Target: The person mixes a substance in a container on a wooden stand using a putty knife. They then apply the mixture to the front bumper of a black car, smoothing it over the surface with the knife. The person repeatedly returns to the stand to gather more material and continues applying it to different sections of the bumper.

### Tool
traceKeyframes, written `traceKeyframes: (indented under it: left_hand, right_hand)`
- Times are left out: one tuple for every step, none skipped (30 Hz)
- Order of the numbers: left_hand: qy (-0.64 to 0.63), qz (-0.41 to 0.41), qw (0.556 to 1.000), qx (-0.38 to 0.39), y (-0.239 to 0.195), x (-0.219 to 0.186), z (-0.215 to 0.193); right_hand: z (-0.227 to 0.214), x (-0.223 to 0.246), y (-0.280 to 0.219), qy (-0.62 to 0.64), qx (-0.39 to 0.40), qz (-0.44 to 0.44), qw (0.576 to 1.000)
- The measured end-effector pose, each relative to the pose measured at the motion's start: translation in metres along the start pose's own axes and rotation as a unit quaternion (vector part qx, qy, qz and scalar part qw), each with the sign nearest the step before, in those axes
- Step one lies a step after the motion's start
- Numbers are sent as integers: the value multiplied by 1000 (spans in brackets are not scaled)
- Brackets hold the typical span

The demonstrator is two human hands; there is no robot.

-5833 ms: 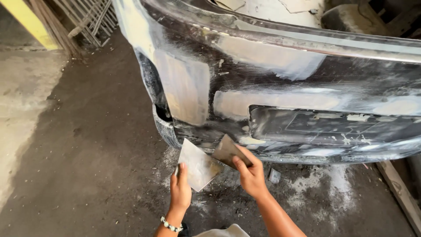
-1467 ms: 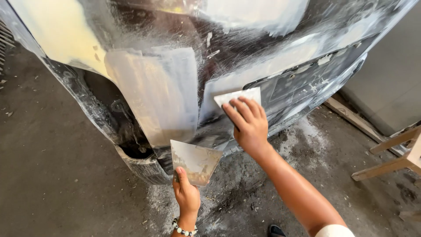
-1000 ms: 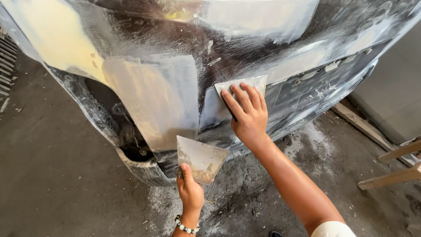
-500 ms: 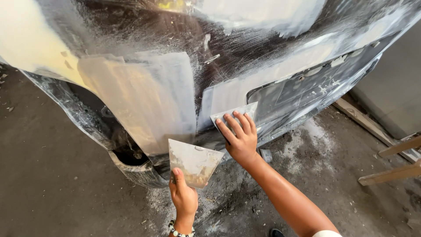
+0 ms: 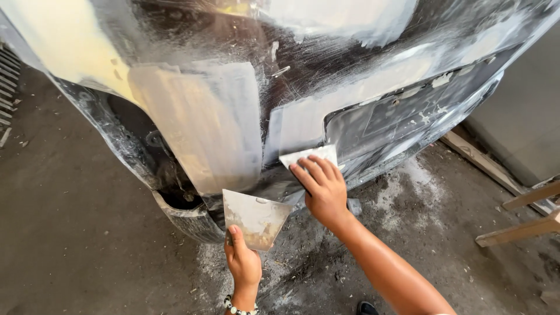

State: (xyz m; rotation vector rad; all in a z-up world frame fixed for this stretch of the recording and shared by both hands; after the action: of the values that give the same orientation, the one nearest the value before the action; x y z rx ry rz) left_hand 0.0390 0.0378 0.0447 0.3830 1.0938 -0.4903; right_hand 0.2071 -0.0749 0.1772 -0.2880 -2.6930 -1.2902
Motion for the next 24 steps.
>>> traceKeyframes:
  left_hand:
    - [-1,0,1000,0,-1,-1,-1]
    - [-1,-12,1000,0,-2,-1,-2]
    - [-2,-22,1000,0,-2,-1,-2]
    - [-3,-21,1000,1,-2,-4,-1]
    - [-1,-16,1000,-1,-2,-7,-1]
    - [1,-12,1000,-3,-2,-9,0]
    - [0,-10,1000,-2,-2,-11,0]
    - [7,-1,1000,0,-1,-13,1]
    - [14,5,1000,1,-2,-14,0]
    - [14,5,1000,1,-1,-10,-4]
    - [24,-5,1000,1,0,-4,-7]
    - [33,-15,999,2,1,3,-11]
    - [34,-17,999,2,1,-1,-9]
    - [15,-13,1000,7,2,-6,-7]
    - [-5,-10,1000,12,2,-9,-4]
    - [-5,-13,1000,12,4,-8,-5]
    - [-11,-19,1000,9,5,-7,-7]
    - [-17,-25,1000,6,6,-5,-8]
    - [-16,-27,999,6,6,-1,-12]
    - [-12,-33,999,5,7,3,-15]
    - [-10,-38,999,5,9,8,-18]
    - [-10,-38,999,7,13,7,-17]
    - [-10,-42,999,-2,13,7,-19]
    - [-10,-47,999,-10,13,7,-21]
  right_hand:
    - [-9,6,12,-1,0,-1,1000]
    - [-20,14,23,-15,-23,-15,999]
    - [-31,22,36,-30,-47,-30,998]
    - [-35,24,46,-31,-48,-32,998]
    - [-40,28,56,-42,-56,-40,997]
    - [-44,31,67,-53,-63,-49,995]
    - [-45,31,73,-54,-65,-51,995]
    - [-45,31,80,-61,-69,-54,994]
    - [-45,32,85,-66,-71,-55,994]
    - [-44,33,89,-66,-71,-56,994]
    - [-42,33,93,-69,-68,-54,994]
    - [-40,32,96,-73,-65,-53,994]
    - [-38,31,97,-73,-64,-52,994]
    - [-35,31,97,-77,-65,-51,994]
    - [-32,29,97,-82,-66,-51,993]
    - [-31,29,95,-82,-65,-49,993]
    - [-28,29,94,-78,-63,-50,994]
    - [-26,30,92,-75,-61,-51,994]
    - [-21,29,87,-75,-61,-49,994]
    - [-16,27,82,-74,-62,-44,994]
    - [-11,25,78,-75,-65,-40,994]
    - [-6,23,72,-76,-65,-39,994]
    - [0,22,65,-69,-62,-36,995]
    - [7,21,58,-62,-58,-33,996]
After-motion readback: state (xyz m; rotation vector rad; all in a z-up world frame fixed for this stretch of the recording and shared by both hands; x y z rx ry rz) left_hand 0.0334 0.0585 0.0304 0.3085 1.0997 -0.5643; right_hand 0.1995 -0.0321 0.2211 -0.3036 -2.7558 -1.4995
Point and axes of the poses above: each hand's wrist, its own y-axis towards the middle knuckle, its own z-axis out of the palm, x = y × z, the point moved 6 cm from there along y, towards the middle knuckle, and after that the axes turned 12 degrees about y, right-handed, at the moved point
